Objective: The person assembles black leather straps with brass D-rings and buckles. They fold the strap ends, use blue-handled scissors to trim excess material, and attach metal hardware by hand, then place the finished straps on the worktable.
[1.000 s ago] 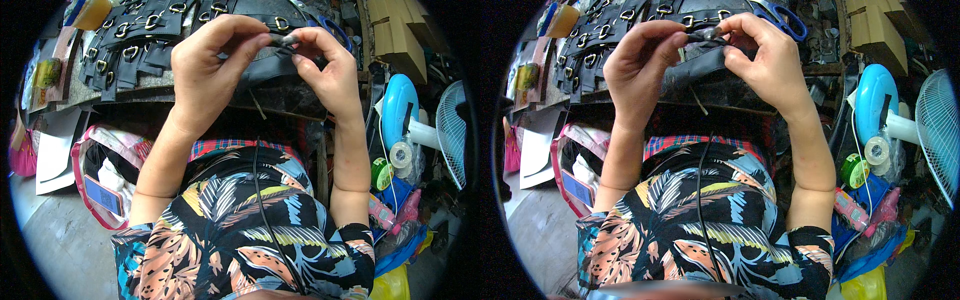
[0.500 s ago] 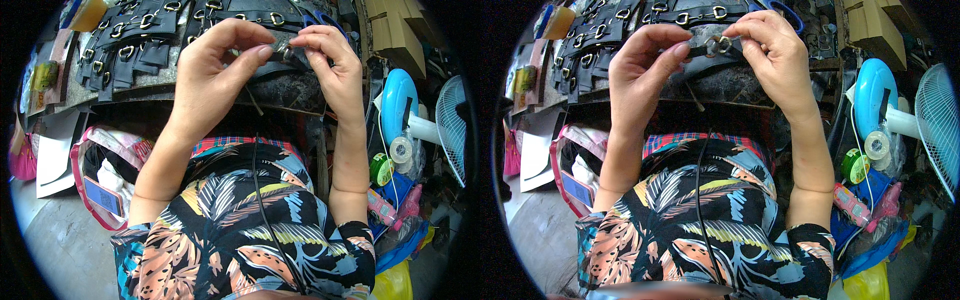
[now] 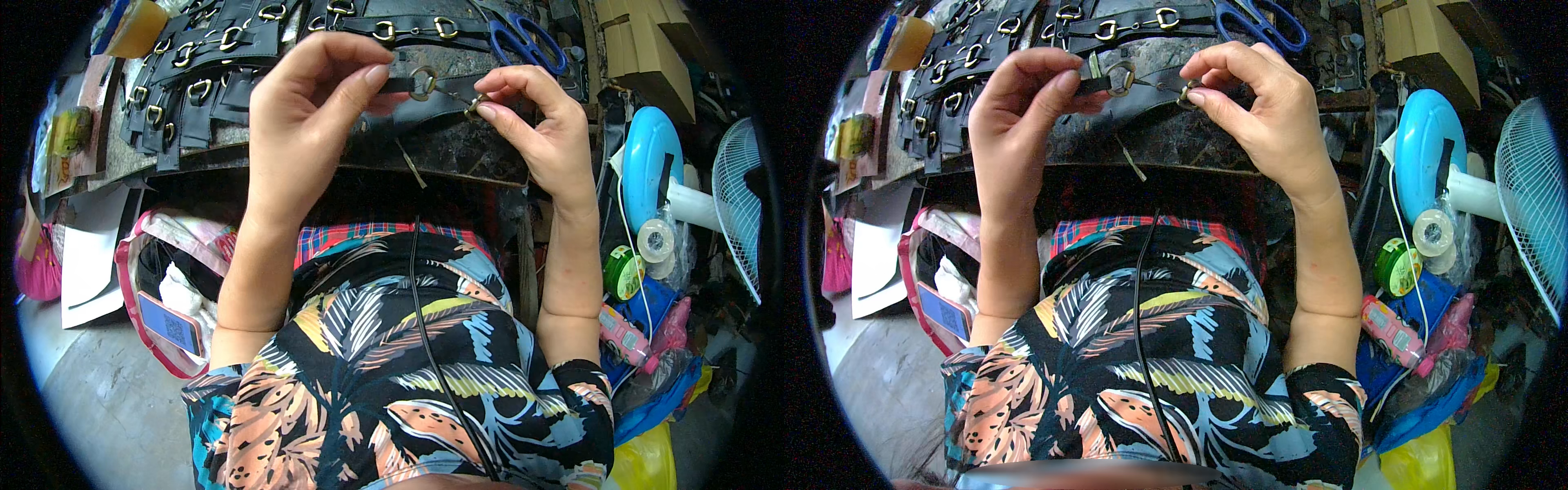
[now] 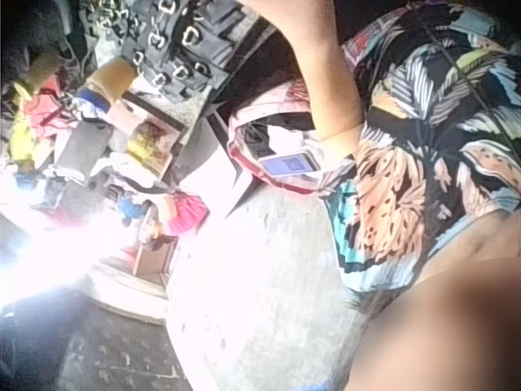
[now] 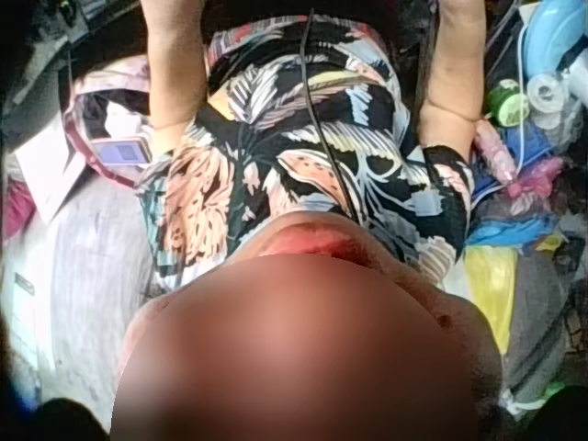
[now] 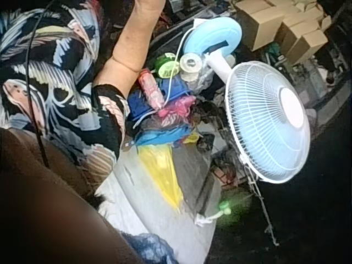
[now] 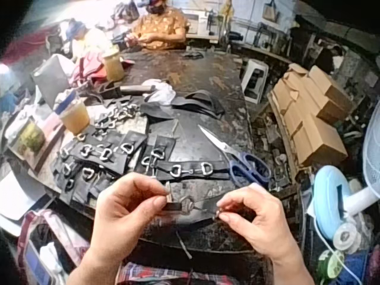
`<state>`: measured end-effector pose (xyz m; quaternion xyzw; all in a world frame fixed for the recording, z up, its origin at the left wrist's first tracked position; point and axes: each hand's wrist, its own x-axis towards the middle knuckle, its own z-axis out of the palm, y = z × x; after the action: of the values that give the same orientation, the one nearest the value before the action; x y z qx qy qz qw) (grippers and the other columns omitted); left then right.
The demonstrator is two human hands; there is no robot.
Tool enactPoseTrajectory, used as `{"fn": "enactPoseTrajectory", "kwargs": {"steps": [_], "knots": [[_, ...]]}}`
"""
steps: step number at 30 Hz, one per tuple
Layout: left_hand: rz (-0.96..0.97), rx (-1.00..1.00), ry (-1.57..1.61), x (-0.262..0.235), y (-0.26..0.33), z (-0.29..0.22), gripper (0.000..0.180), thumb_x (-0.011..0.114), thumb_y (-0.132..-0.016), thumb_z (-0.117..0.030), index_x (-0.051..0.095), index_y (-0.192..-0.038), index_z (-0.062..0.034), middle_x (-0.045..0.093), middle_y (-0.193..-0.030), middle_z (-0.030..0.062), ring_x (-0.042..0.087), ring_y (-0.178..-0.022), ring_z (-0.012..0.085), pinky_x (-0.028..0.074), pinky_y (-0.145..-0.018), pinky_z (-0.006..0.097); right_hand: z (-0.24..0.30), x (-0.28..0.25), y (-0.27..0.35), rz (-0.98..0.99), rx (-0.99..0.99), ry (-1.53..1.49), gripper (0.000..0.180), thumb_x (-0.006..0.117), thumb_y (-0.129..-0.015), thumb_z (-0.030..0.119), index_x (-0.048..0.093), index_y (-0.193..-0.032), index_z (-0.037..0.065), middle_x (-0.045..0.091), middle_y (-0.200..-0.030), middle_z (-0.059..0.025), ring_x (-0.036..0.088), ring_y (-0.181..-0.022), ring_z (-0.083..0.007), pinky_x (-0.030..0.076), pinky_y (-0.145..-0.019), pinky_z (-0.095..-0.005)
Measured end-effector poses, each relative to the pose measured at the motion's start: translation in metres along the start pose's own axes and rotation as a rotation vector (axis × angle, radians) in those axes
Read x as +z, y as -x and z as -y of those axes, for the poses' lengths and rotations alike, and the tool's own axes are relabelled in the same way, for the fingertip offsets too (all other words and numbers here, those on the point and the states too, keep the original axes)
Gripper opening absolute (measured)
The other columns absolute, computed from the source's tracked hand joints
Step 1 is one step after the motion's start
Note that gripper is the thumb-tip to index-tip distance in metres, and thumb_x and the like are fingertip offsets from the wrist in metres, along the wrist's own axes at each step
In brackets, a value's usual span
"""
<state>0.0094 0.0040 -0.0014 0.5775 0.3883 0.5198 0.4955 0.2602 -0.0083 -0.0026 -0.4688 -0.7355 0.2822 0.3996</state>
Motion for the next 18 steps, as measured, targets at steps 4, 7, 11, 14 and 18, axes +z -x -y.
{"fn": "enactPoseTrajectory", "kwargs": {"steps": [4, 7, 11, 14, 18], "knots": [[-0.014, 0.342, -0.785, -0.009, 0.004, 0.003, 0.016, 0.074, -0.088, -0.001, 0.069, -0.102, -0.0078, 0.071, -0.085, 0.0072, 0.064, -0.073, 0.0265, 0.051, -0.066, 0.036, 0.000, 0.000, 0.007, -0.001, 0.268, -0.275, 0.018, 0.073, -0.094, -0.002, 0.068, -0.110, 0.002, 0.067, -0.099, -0.0024, 0.061, -0.076, -0.0081, 0.051, -0.072, -0.0223], [-0.001, 0.423, -0.938, -0.011, 0.005, 0.002, 0.014, 0.075, -0.086, -0.003, 0.068, -0.097, -0.0093, 0.070, -0.084, 0.0055, 0.062, -0.073, 0.0295, 0.050, -0.064, 0.038, 0.003, -0.004, 0.007, -0.024, 0.326, -0.431, 0.012, 0.070, -0.097, 0.001, 0.068, -0.108, 0.003, 0.066, -0.092, -0.0021, 0.058, -0.069, -0.0054, 0.049, -0.062, -0.0213], [0.021, 0.475, -1.022, -0.009, 0.006, 0.000, 0.015, 0.076, -0.085, -0.004, 0.067, -0.095, -0.0112, 0.070, -0.084, 0.0038, 0.062, -0.075, 0.0276, 0.051, -0.064, 0.038, 0.014, -0.004, 0.011, -0.012, 0.061, 0.065, 0.014, 0.078, -0.091, 0.015, 0.072, -0.098, 0.003, 0.069, -0.085, -0.0058, 0.066, -0.072, -0.0167, 0.052, -0.066, -0.0298], [0.028, 0.470, -1.021, -0.009, 0.007, 0.001, 0.015, 0.076, -0.084, -0.006, 0.068, -0.095, -0.0122, 0.070, -0.084, 0.0031, 0.062, -0.074, 0.0266, 0.051, -0.064, 0.037, 0.024, 0.004, 0.021, 0.088, -0.058, 0.381, 0.025, 0.086, -0.078, 0.026, 0.072, -0.090, 0.008, 0.067, -0.088, -0.0077, 0.069, -0.083, -0.0297, 0.055, -0.072, -0.0369], [0.033, 0.464, -1.089, -0.017, 0.008, -0.001, 0.016, 0.077, -0.083, -0.007, 0.068, -0.095, -0.0128, 0.070, -0.083, 0.0022, 0.061, -0.075, 0.0258, 0.051, -0.065, 0.037, 0.017, 0.002, 0.020, 0.045, 0.026, 0.174, 0.013, 0.081, -0.083, 0.012, 0.073, -0.089, 0.004, 0.067, -0.087, -0.0079, 0.068, -0.082, -0.0247, 0.053, -0.073, -0.0342]]}}
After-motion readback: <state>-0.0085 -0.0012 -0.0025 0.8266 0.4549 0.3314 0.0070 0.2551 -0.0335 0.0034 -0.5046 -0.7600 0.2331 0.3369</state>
